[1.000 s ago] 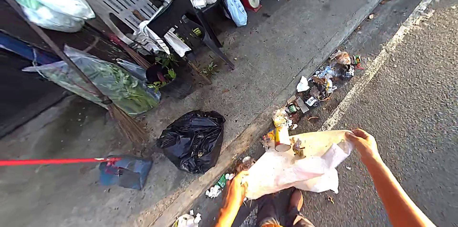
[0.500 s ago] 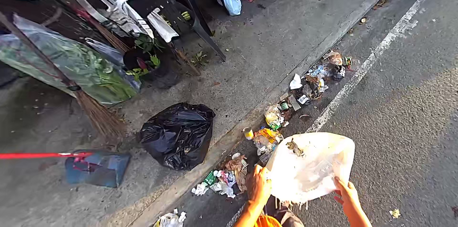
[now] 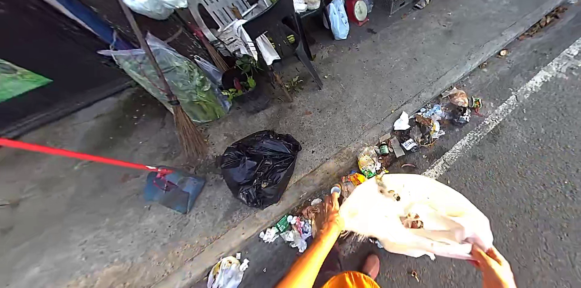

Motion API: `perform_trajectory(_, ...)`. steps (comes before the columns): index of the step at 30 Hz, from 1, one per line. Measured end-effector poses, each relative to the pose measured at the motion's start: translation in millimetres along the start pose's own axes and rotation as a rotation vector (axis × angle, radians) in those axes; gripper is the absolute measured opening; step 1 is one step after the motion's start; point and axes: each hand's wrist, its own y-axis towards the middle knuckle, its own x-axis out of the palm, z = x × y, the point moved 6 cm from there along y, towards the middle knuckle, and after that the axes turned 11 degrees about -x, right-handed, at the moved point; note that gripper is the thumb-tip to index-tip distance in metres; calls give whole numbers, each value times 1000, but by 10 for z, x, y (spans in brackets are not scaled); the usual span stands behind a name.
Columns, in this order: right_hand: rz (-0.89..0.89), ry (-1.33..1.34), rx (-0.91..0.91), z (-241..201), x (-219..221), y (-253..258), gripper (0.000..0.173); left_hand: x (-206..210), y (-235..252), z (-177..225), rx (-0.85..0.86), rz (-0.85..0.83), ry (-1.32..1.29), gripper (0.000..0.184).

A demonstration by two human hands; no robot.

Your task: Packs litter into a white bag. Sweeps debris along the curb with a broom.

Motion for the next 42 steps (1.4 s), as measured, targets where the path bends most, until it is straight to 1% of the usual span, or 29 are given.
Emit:
perform_trajectory(1,-55,-50,5,89,20,-13,22,76,-27,38,77,-24,67,79)
perform_trajectory(2,-114,-94,-10,119,54,-2,21,111,-60,191,191,-28,95,90)
perform_trajectory(3,-164,-124,-30,118,104,13,21,113,-95,397,288,-33,132,95)
perform_trajectory(4,-201,-134,-35,130,141,-16,21,139,-140,583,371,-47,177,93)
perform_trajectory(6,-211,-129,-18,155,130,-102,20,346,-164,832,468,-132,312,86)
perform_trajectory(8,-176,-122,1,154,62,-113,19,613,-35,942,512,-160,449,79)
perform_trajectory(9,-161,-121,10,157,14,-129,19,732,44,929,506,-180,511,76)
perform_trajectory(10,-151,-119,18,172,-37,-157,18,816,107,883,493,-210,554,65)
perform_trajectory(11,-145,-114,28,188,-83,-185,19,848,156,834,470,-238,588,49)
perform_trajectory(12,-141,-103,42,209,-135,-211,20,831,182,802,438,-256,622,37)
perform_trajectory(13,-128,-89,59,254,-188,-228,20,786,204,785,408,-251,615,33)
perform_trajectory(14,-104,-65,77,315,-245,-233,20,715,225,793,371,-234,550,33)
perform_trajectory(16,-47,-3,96,396,-348,-200,21,491,193,931,282,-183,291,34)
perform_trajectory(18,-19,27,48,274,-392,-109,20,186,84,1188,224,-133,-21,34)
perform_trajectory(19,-18,32,4,129,-372,-47,19,-4,38,1321,226,-91,-147,33)
perform_trajectory(21,-31,43,-82,-212,-311,82,20,-402,-17,1512,211,-40,-290,32)
perform_trajectory(23,-57,69,-169,-603,-229,237,19,-814,-32,1579,221,19,-403,31)
perform_trajectory(26,-113,111,-305,-1270,62,413,19,-1477,-52,1492,233,132,-542,29)
perform_trajectory(29,-136,184,-442,-1900,481,489,18,-2141,-210,1300,277,219,-705,27)
perform_trajectory(31,-146,233,-509,-2239,759,518,19,-2525,-75,1141,340,331,-817,21)
perform_trajectory(33,-174,270,-561,-2518,1021,517,22,-2911,-28,968,405,400,-873,18)
perform_trajectory(36,-211,302,-597,-2834,1419,579,26,-3425,16,758,437,459,-869,17)
perform_trajectory(38,-212,296,-579,-2927,1690,689,25,-3669,134,622,455,501,-820,18)
perform_trajectory(40,-219,272,-555,-2952,2006,800,24,-3864,273,472,535,560,-706,30)
perform_trajectory(42,-217,240,-524,-2869,2341,880,22,-3938,381,284,614,604,-565,28)
